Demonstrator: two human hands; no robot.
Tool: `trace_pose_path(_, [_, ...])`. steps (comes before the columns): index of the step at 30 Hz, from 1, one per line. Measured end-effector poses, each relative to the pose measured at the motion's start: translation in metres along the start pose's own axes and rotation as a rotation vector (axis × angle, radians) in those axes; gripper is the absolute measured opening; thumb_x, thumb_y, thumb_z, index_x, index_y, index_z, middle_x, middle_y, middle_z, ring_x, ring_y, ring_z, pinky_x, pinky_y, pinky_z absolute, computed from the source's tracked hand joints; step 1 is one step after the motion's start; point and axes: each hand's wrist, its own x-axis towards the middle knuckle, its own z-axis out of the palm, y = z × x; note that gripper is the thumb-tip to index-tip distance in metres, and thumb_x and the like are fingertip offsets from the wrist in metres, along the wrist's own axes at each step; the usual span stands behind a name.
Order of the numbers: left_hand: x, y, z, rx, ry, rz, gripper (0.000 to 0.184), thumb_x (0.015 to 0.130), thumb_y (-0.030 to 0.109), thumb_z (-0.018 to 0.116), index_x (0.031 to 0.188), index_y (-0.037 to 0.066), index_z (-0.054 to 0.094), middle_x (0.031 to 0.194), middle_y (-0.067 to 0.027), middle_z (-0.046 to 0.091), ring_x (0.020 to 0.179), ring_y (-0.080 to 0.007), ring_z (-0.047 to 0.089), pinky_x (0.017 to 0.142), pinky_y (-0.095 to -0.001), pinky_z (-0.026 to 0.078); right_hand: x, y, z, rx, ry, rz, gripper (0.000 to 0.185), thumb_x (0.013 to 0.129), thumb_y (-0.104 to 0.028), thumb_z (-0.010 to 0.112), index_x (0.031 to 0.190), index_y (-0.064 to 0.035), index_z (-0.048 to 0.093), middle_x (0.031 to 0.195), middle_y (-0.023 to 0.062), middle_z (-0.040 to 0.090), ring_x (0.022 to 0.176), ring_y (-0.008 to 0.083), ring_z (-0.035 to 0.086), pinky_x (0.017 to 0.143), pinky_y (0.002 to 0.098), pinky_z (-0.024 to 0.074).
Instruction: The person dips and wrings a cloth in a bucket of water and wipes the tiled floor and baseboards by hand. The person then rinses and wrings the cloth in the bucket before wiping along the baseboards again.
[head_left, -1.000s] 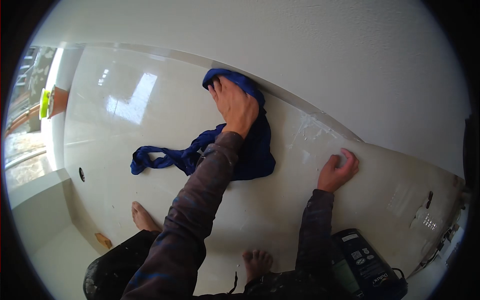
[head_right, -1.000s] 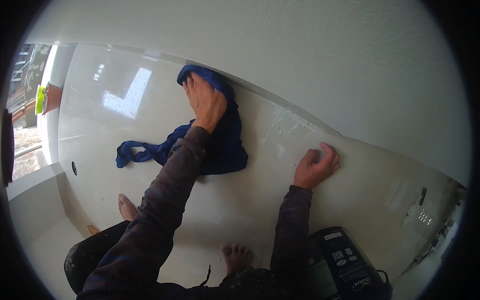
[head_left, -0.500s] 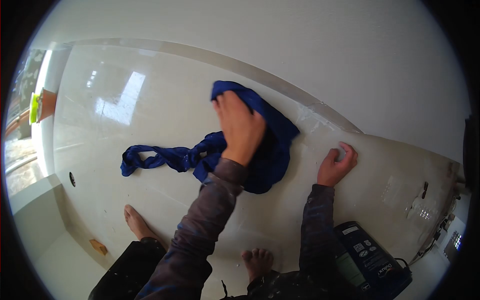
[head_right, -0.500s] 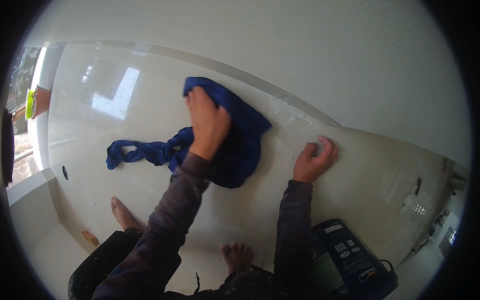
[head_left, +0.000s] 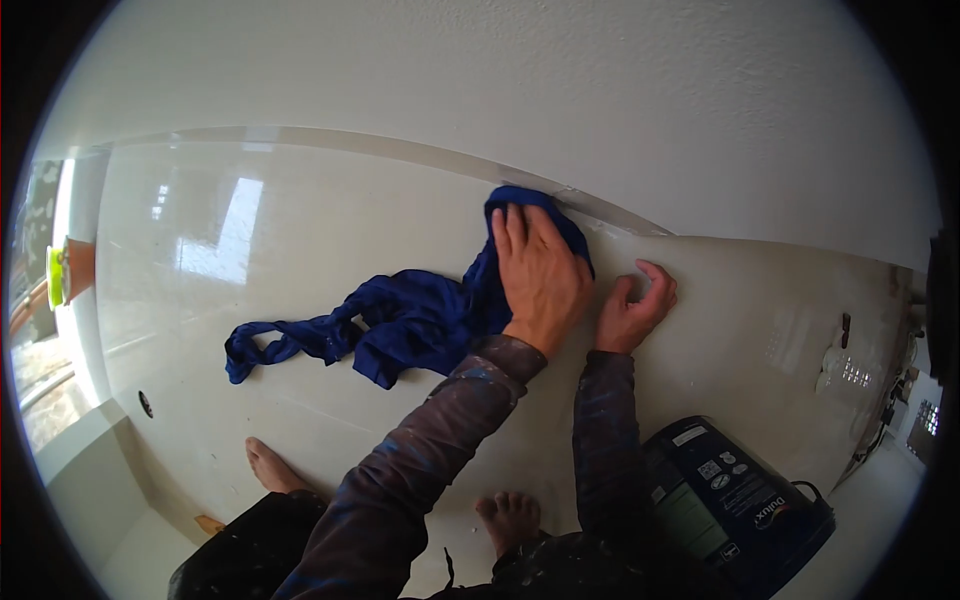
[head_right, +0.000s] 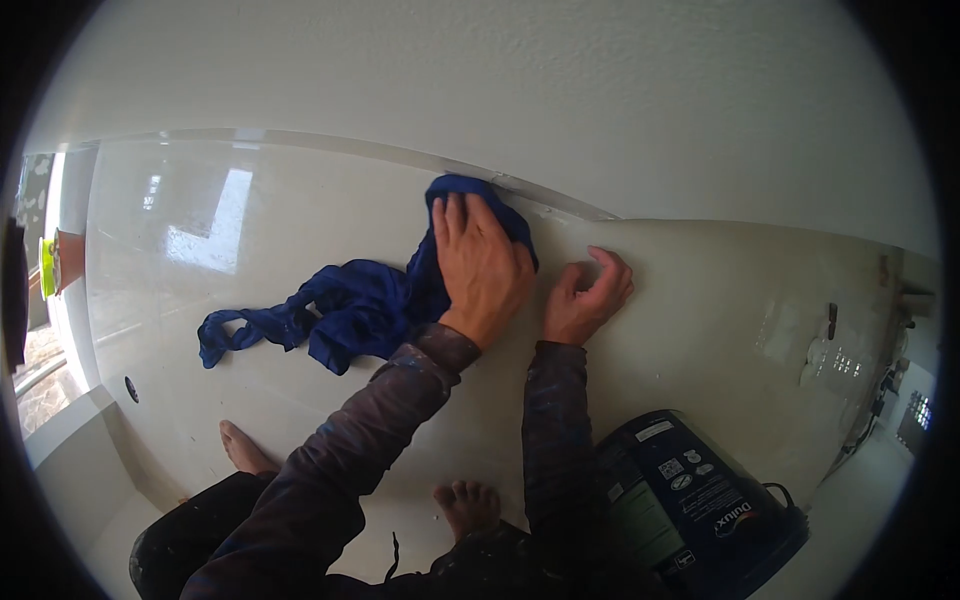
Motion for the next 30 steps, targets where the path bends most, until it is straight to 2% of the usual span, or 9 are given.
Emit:
trace_pose_path(6, [-0.02, -0.005, -0.007, -0.22, -0.107, 0.189, 0.061, 0.077, 0.014, 0.064, 0.128, -0.016, 0.048, 0.131, -0.0344, 0.056, 0.136, -0.0479, 0.046, 0.125, -0.0569, 0.023, -0.003, 0.001, -0.003, 0.217, 0.038, 0.154, 0.026, 0.085, 0.002, 0.058, 0.111, -0.0029, 0.062, 0.11, 0.0143, 0.06, 0.107, 0.0352, 0.057, 0.092, 0.0466, 0.0465])
trace_pose_path(8, [-0.016, -0.032, -0.032, -0.277, -0.334, 0.487, 0.058, 0.08, 0.012, 0.064, 0.131, -0.011, 0.049, 0.132, -0.0286, 0.058, 0.135, -0.0429, 0.05, 0.125, -0.0541, 0.027, -0.004, 0.002, -0.002, 0.223, 0.051, 0.19, 0.025, 0.086, 0.003, 0.057, 0.11, -0.002, 0.062, 0.109, 0.0144, 0.06, 0.106, 0.0347, 0.058, 0.091, 0.0454, 0.0473])
trace_pose_path(10, [-0.013, -0.045, -0.054, -0.302, -0.422, 0.524, 0.048, 0.086, 0.007, 0.062, 0.131, -0.007, 0.051, 0.131, -0.0256, 0.06, 0.132, -0.0419, 0.053, 0.123, -0.0531, 0.032, -0.003, 0.007, -0.001, 0.245, 0.055, 0.113, 0.023, 0.088, 0.003, 0.055, 0.11, -0.001, 0.061, 0.108, 0.0136, 0.06, 0.103, 0.0334, 0.058, 0.089, 0.0446, 0.0482])
trace_pose_path(13, [-0.012, -0.048, -0.069, -0.565, -0.557, 0.363, 0.046, 0.092, 0.005, 0.059, 0.136, -0.006, 0.05, 0.131, -0.0252, 0.061, 0.132, -0.0411, 0.055, 0.121, -0.049, 0.035, 0.0, 0.005, -0.002, 0.28, 0.058, 0.097, 0.022, 0.088, 0.002, 0.057, 0.109, -0.0018, 0.062, 0.108, 0.0123, 0.061, 0.1, 0.0313, 0.06, 0.088, 0.0418, 0.0481])
trace_pose_path(15, [-0.017, -0.045, -0.069, -0.85, -0.463, 0.038, 0.038, 0.096, 0.003, 0.055, 0.133, -0.004, 0.054, 0.104, -0.016, 0.065, 0.095, -0.0272, 0.065, 0.095, -0.0362, 0.05, -0.003, 0.005, -0.008, 0.312, 0.033, 0.141, 0.021, 0.089, 0.0, 0.058, 0.11, -0.0024, 0.062, 0.11, 0.0119, 0.062, 0.1, 0.0293, 0.061, 0.087, 0.0398, 0.048])
trace_pose_path(16, [-0.017, -0.043, -0.072, -0.852, -0.478, 0.052, 0.038, 0.096, 0.003, 0.055, 0.133, -0.004, 0.054, 0.104, -0.016, 0.065, 0.095, -0.0272, 0.065, 0.095, -0.0362, 0.05, -0.004, 0.002, -0.014, 0.352, -0.014, 0.168, 0.021, 0.09, -0.002, 0.06, 0.111, -0.003, 0.062, 0.111, 0.0114, 0.062, 0.1, 0.0273, 0.061, 0.087, 0.0379, 0.0478])
trace_pose_path(19, [-0.019, -0.033, -0.084, -1.102, -0.557, -0.193, 0.027, 0.108, 0.014, 0.053, 0.129, -0.002, 0.058, 0.092, 0.0034, 0.053, 0.082, -0.005, 0.043, 0.075, -0.022, 0.042, -0.018, -0.02, -0.029, 0.683, -0.118, 0.15, 0.023, 0.092, -0.008, 0.064, 0.115, -0.0031, 0.062, 0.113, 0.0108, 0.062, 0.103, 0.0226, 0.061, 0.087, 0.0351, 0.0476])
trace_pose_path(26, [-0.02, -0.054, -0.125, -1.046, -0.68, -0.074, 0.021, 0.107, 0.017, 0.058, 0.122, 0.001, 0.062, 0.095, -0.0001, 0.058, 0.084, -0.0084, 0.051, 0.079, -0.0239, 0.045, -0.054, -0.092, -0.048, 0.913, -0.309, 0.305, 0.02, 0.094, -0.003, 0.064, 0.114, 0.0001, 0.063, 0.106, 0.0059, 0.065, 0.088, 0.012, 0.061, 0.076, 0.027, 0.049])
trace_pose_path(30, [-0.013, -0.054, -0.157, -0.483, -0.501, 0.248, 0.036, 0.099, 0.022, 0.07, 0.13, 0.005, 0.059, 0.119, -0.0127, 0.063, 0.112, -0.0237, 0.059, 0.099, -0.0358, 0.047, -0.032, -0.081, -0.077, 0.952, -0.079, 0.464, 0.014, 0.094, 0.005, 0.06, 0.107, 0.0018, 0.065, 0.09, -0.0008, 0.064, 0.079, 0.0056, 0.055, 0.069, 0.0219, 0.0454])
